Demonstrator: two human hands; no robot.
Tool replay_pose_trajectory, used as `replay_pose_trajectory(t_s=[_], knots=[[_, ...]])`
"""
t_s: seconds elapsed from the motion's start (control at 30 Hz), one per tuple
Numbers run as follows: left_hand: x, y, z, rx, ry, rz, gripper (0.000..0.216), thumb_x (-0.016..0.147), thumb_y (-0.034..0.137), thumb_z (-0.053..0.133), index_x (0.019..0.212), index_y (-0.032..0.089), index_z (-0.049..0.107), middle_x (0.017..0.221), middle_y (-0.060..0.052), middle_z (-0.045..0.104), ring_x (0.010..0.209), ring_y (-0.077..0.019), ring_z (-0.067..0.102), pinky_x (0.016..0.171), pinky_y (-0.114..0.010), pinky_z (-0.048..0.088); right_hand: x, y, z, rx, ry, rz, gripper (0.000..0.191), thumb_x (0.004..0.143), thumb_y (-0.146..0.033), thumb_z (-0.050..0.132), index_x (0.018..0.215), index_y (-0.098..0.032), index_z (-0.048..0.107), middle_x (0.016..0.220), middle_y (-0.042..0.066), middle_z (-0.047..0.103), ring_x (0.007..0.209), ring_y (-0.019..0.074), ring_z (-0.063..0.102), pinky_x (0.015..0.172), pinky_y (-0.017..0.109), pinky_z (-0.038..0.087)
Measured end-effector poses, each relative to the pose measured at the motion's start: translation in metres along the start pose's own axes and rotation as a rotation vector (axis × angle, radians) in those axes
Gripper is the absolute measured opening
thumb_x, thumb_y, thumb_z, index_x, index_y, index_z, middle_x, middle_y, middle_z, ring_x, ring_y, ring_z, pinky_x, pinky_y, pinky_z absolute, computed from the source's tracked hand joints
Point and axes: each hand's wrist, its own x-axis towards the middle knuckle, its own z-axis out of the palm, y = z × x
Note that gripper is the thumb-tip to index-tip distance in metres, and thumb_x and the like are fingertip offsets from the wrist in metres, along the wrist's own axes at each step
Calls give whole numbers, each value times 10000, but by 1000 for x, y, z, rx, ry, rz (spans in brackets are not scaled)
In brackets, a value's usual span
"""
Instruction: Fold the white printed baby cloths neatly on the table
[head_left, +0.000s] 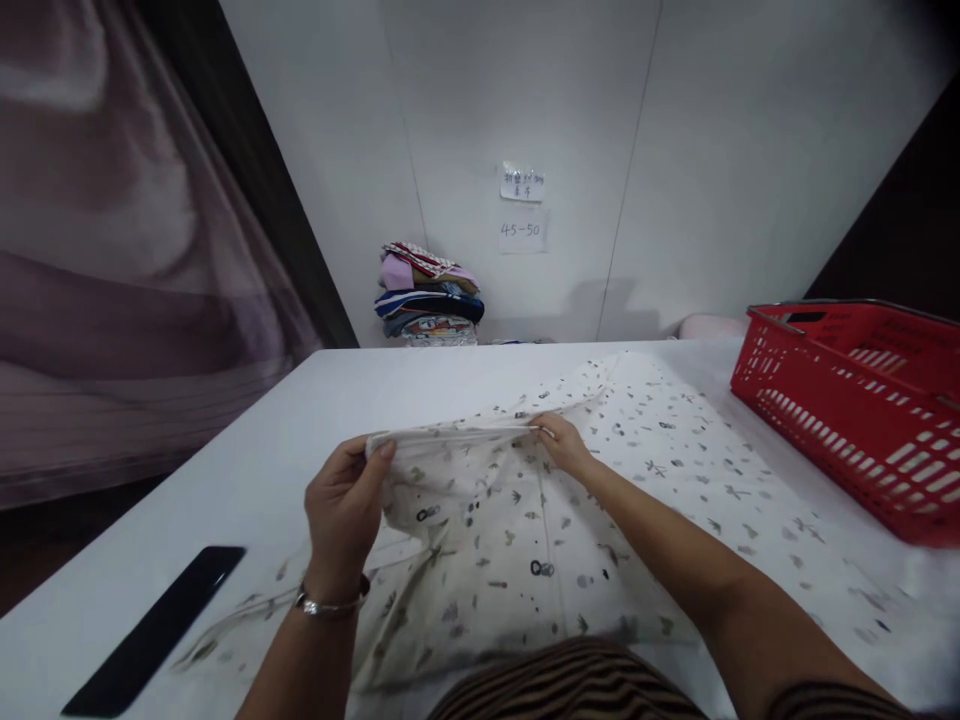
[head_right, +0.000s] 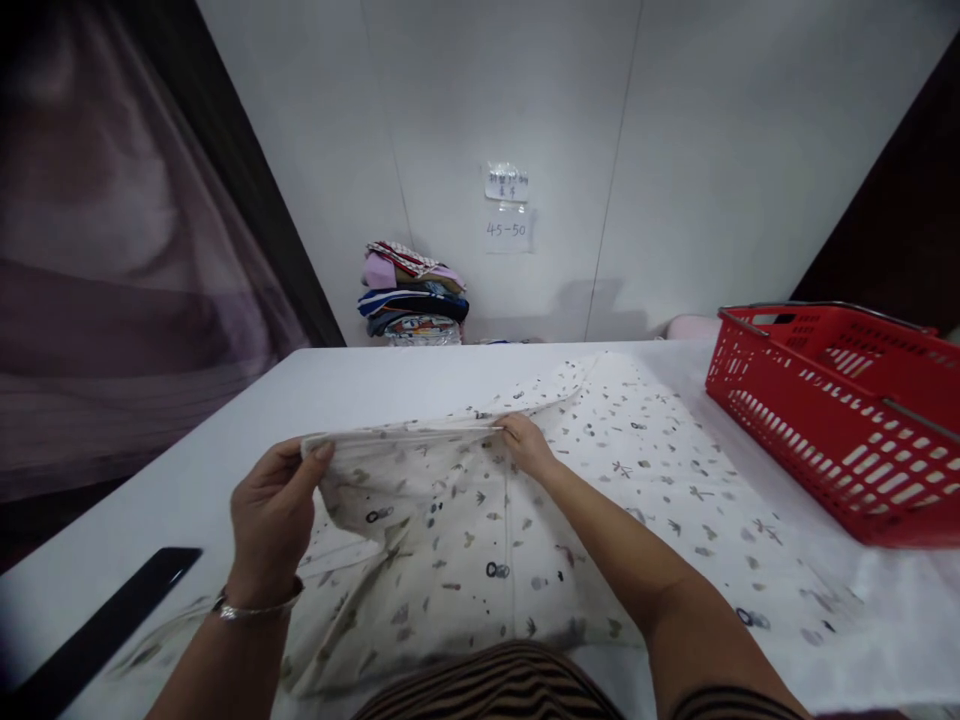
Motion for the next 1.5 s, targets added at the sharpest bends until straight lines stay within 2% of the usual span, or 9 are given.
replay_pose_trajectory(t_s=[0.2,0.4,0.47,0.57,0.7,1.0,1.23,1.4,1.5], knots=[[13,0,-5,-1,96,49,213,698,360,672,819,188,643,680,35,596,632,-98,516,566,-196,419,-6,-9,-29,-45,35,84,276,851,-321,485,1087,-204,569,1011,82,623,925,201,568,818,338,444],[3,6,-10,3,64,114,176,707,335,674,816,199,650,728,33,625,670,-108,538,599,-208,432,4,-18,-34,-18,-145,217,507,837,-317,506,1328,-233,414,952,40,641,833,177,591,727,303,466],[-1,8,-13,20,51,148,163,706,330,677,806,204,652,736,32,626,681,-111,543,611,-212,436,9,-22,-35,11,-203,244,453,827,-322,521,1271,-235,490,970,46,649,838,179,594,734,300,463],[-5,11,-15,34,34,181,143,712,326,672,791,208,650,734,30,617,689,-116,540,614,-220,436,14,-26,-37,5,-244,235,263,814,-312,528,1036,-221,636,959,51,657,842,185,590,721,289,444],[-8,12,-17,37,17,215,109,725,305,659,789,218,645,744,28,607,703,-117,536,630,-222,433,16,-31,-41,-52,-240,212,131,800,-276,517,816,-205,625,718,2,622,671,148,548,604,244,380],[-14,8,-26,0,-23,260,104,720,273,659,795,204,640,759,7,588,713,-125,518,618,-233,420,14,-39,-48,-96,-140,206,52,761,-214,516,730,-198,555,662,-18,554,602,125,475,573,225,324],[-21,15,-33,68,-72,262,117,721,314,648,789,220,635,754,2,590,707,-143,528,624,-250,436,14,-41,-49,-143,-144,208,46,755,-195,499,727,-203,535,659,-16,538,618,136,469,569,233,315],[-22,13,-37,79,-55,250,121,716,325,647,775,222,629,764,5,594,728,-149,540,649,-257,444,13,-39,-52,-129,-65,92,76,717,-128,491,710,-193,529,815,26,537,710,146,481,622,248,353],[-18,8,-36,30,-49,189,143,707,338,651,772,213,629,867,-9,617,840,-167,565,741,-267,458,12,-40,-57,-99,-80,72,71,730,-129,503,716,-191,534,902,45,542,728,142,488,638,254,368]])
